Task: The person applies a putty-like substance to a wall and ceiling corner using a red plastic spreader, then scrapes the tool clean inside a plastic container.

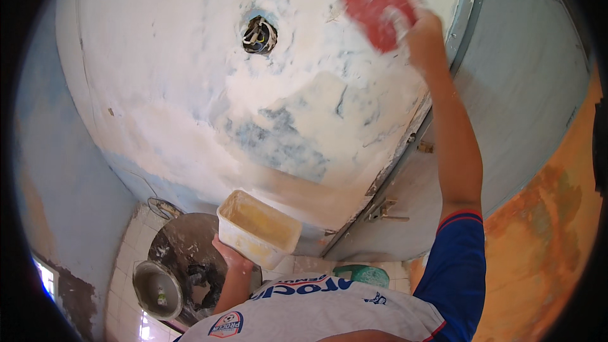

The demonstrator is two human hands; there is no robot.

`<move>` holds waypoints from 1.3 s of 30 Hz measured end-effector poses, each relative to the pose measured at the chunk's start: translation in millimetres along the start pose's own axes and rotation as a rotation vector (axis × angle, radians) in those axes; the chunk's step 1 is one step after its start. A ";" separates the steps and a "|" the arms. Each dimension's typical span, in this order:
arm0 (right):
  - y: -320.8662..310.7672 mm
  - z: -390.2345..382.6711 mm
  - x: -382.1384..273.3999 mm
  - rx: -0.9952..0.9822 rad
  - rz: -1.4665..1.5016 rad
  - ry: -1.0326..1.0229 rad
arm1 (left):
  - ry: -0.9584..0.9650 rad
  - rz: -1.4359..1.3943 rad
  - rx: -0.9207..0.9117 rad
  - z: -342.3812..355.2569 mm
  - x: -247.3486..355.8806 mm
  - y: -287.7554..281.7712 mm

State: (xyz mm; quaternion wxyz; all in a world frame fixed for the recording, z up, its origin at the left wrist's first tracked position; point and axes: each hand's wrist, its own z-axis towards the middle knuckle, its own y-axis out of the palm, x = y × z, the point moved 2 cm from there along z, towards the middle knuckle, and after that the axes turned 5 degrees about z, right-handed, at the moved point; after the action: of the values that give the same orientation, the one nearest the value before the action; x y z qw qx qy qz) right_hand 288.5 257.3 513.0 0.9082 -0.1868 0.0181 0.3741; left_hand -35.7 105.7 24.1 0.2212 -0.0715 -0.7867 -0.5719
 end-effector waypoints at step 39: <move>-33.4 25.6 -1.7 0.276 0.149 -0.007 | 0.053 0.009 -0.010 34.8 -6.5 -15.5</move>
State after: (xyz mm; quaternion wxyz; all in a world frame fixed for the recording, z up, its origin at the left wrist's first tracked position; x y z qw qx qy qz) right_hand 307.5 243.5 548.0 0.8951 -0.0571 0.0802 0.4350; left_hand -44.8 133.8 -0.8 0.2441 -0.0611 -0.7774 -0.5765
